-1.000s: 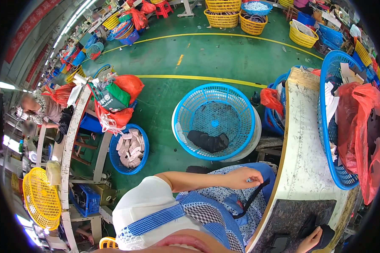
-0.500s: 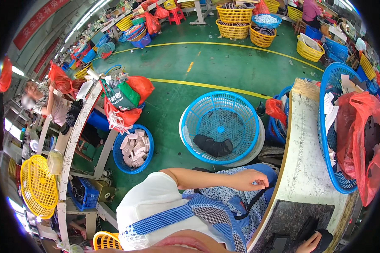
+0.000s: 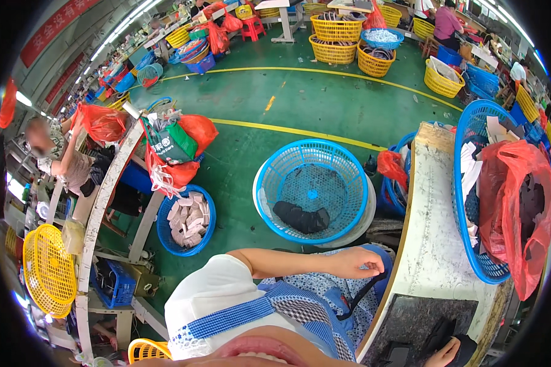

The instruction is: Stacking and organizing black shoe components on a workbench.

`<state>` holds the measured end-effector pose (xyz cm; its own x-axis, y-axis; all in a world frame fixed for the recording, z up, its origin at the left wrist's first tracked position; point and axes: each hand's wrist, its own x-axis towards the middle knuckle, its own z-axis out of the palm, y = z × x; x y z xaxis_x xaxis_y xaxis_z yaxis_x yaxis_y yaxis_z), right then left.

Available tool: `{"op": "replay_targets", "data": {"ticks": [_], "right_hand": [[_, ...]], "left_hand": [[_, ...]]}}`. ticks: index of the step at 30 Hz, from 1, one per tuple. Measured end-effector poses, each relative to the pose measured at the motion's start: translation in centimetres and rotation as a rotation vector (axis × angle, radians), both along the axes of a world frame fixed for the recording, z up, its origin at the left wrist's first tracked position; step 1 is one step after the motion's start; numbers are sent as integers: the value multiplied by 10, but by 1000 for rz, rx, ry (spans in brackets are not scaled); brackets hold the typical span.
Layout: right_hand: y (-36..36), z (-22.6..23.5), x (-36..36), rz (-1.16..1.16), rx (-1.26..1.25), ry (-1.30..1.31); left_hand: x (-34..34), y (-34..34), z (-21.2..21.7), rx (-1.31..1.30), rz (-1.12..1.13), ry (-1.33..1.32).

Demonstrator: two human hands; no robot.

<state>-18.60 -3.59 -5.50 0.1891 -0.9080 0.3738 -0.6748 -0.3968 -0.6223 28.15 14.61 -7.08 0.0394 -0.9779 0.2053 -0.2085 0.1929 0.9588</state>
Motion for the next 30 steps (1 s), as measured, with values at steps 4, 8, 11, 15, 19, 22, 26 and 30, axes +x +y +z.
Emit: {"op": "replay_targets", "data": {"ticks": [4, 8, 11, 15, 19, 22, 26, 30], "right_hand": [[0, 2, 3, -12, -57, 36], [3, 12, -1, 38, -9, 67], [-1, 7, 5, 49, -103, 74], [1, 11, 6, 35, -97, 63], [2, 12, 9, 48, -96, 64], [-18, -1, 0, 368, -355, -151], [18, 25, 31, 156, -237, 92], [46, 54, 50, 216, -268, 365]], "left_hand": [[7, 4, -4, 32, 13, 25], [4, 5, -5, 44, 30, 15], [5, 4, -5, 66, 15, 36], [5, 3, -1, 59, 9, 58], [6, -9, 7, 15, -4, 17], [0, -19, 16, -52, -40, 5], [1, -22, 12, -112, -26, -1], [-7, -19, 8, -166, -25, -5]]}}
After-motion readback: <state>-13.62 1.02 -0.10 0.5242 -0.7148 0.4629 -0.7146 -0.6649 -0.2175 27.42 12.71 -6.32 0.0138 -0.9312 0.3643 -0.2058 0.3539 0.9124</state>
